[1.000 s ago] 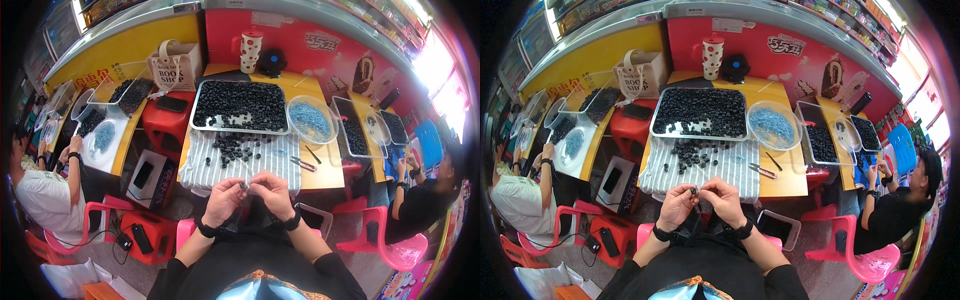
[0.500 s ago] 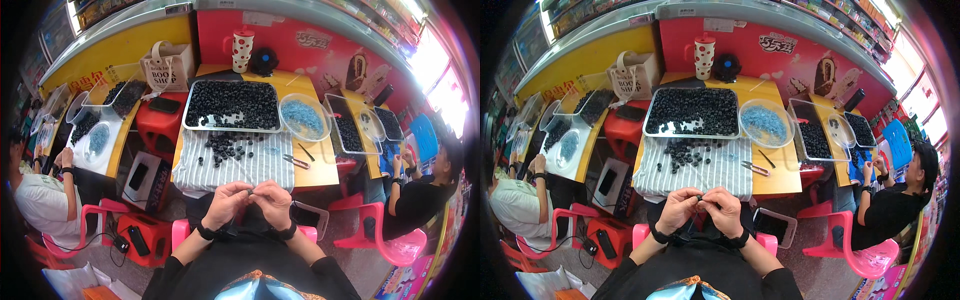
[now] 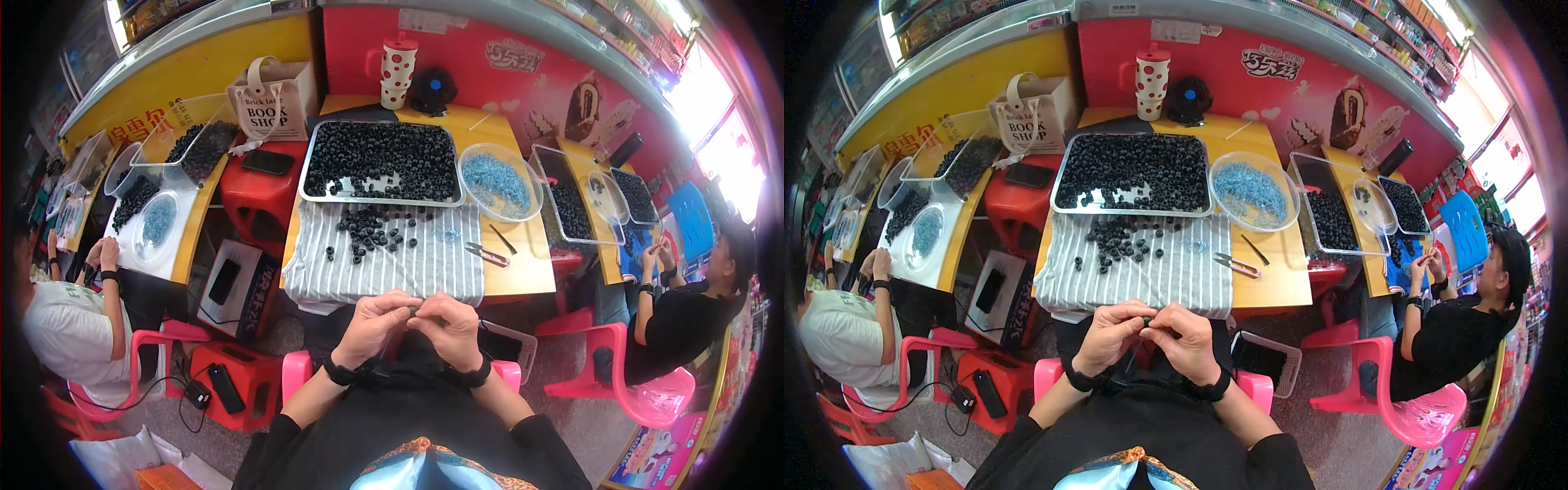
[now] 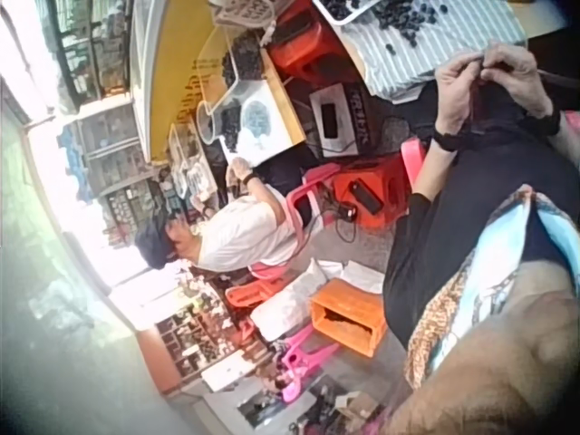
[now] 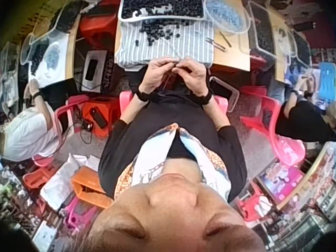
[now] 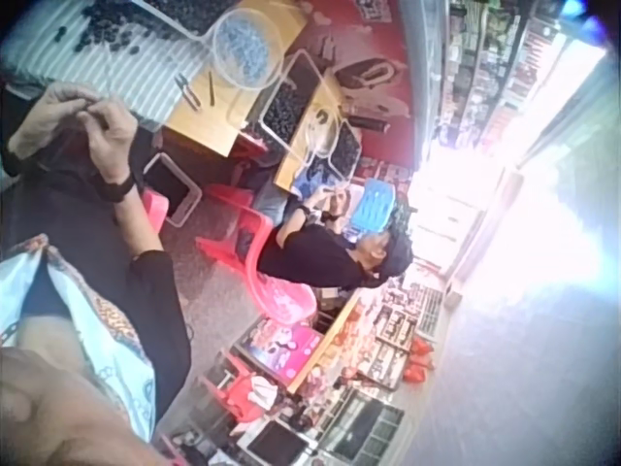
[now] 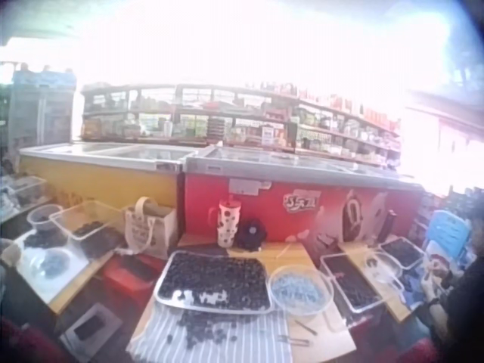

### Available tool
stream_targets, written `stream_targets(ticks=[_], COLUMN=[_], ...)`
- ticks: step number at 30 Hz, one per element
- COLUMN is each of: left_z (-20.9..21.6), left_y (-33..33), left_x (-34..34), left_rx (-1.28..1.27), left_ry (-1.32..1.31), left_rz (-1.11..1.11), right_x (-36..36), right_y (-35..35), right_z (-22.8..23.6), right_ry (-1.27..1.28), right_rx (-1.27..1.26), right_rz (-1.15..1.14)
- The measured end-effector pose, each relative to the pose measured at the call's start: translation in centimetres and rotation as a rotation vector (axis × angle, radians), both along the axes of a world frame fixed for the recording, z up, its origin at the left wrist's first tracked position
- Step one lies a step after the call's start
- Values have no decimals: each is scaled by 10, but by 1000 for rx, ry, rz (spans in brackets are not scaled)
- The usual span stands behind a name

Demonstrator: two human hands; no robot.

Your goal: Manually picking and sorting small black beads from a tray in a workshop environment.

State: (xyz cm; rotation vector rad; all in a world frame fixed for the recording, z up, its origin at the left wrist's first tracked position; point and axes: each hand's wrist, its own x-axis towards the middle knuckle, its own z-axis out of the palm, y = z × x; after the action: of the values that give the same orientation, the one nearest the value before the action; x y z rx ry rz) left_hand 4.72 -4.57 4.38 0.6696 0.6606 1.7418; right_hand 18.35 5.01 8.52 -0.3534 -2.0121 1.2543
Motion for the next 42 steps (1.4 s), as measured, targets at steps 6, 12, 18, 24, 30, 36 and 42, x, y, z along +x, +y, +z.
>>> stream_targets(ticks=[6,12,18,24,30,36,42], left_z=[13,8,4,24,13,-10,-17], left_y=[-3,12,28,45,50,52,52], left_x=[-1,-5,-4,-12,-31,-42,-43], left_rx=[-11,47,-2,-134,-366,-401,-441], left_ry=[-50,-122,-111,46,396,233,176], left_rz=[-83,-225,-248,-211,-86,111,151], right_x=[10,13,11,8,66,105,24], right_y=[2,21,39,64,193,296,189], right_z=[10,18,8,33,45,48,7], right_ry=[-106,-129,-38,-102,-145,-380,-285], right_rx=[-209,-99,-6,-20,5,455,-25], right_rz=[125,347,344,264,-549,-945,-184])
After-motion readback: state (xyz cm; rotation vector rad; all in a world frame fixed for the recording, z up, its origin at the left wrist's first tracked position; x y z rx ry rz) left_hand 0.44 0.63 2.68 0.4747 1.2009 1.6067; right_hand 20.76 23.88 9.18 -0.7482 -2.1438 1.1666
